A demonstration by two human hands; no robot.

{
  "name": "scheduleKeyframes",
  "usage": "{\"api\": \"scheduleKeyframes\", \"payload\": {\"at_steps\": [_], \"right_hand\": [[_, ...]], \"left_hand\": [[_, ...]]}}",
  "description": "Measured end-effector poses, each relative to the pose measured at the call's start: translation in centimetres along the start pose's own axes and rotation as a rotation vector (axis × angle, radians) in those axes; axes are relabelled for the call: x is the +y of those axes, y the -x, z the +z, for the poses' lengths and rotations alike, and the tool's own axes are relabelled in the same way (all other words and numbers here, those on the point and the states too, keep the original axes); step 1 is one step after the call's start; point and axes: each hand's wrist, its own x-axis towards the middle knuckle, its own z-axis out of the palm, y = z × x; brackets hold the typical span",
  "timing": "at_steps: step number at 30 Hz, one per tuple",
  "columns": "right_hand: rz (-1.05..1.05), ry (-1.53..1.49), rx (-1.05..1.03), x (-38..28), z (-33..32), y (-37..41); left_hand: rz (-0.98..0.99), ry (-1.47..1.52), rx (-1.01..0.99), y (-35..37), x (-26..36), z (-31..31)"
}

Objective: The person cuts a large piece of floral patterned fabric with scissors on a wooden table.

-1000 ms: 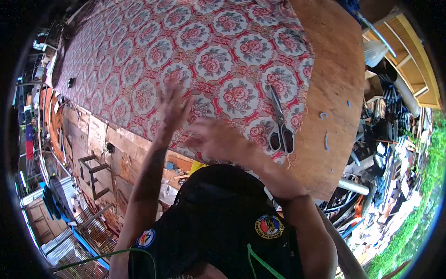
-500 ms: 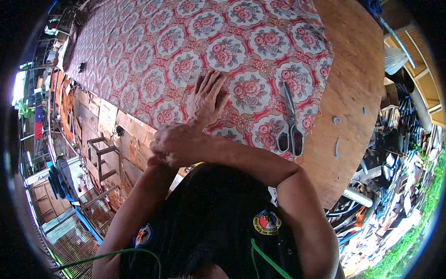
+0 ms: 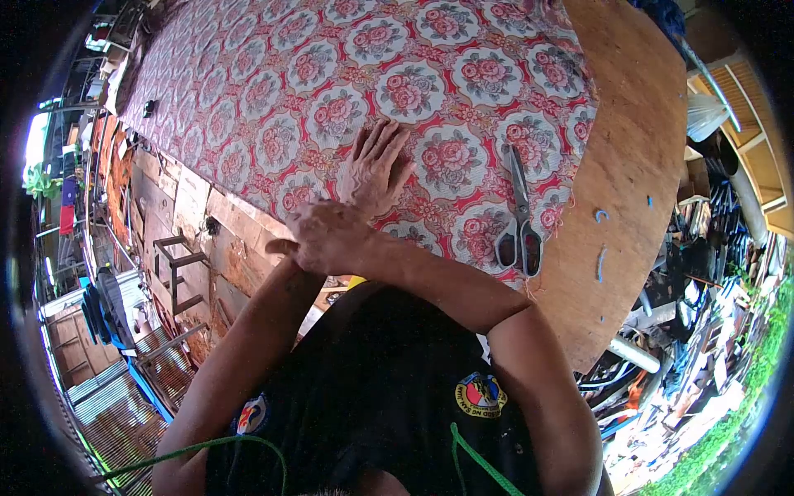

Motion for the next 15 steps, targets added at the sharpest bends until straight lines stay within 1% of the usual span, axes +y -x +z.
{"api": "scheduleKeyframes", "payload": {"at_steps": [2,6,8,10,12,13,15], "right_hand": [[0.085,0.071,0.011,0.7,1.0,-0.5],[0.040,0.061,0.032,-3.5,-1.4,0.2],[-0.112,-0.210,-0.179,-4.9,-3.5,0.8],[-0.105,-0.222,-0.208,-4.7,-3.2,0.9],[0.072,0.032,-0.030,-3.0,-1.7,0.6],[0.057,0.030,-0.041,-2.1,-1.8,0.3],[0.244,0.067,-0.104,-0.9,-2.3,-0.6]], "left_hand": [[-0.005,-0.001,0.010,0.1,0.1,0.0],[-0.003,0.006,0.033,0.2,0.1,0.1],[0.005,0.014,0.037,0.0,0.1,0.0],[0.000,0.008,0.040,0.1,0.0,-0.4],[0.016,0.059,0.057,0.1,0.1,-0.5],[0.040,0.078,0.115,0.0,-0.1,-0.3],[0.028,0.060,0.125,0.1,-0.1,0.0]]}}
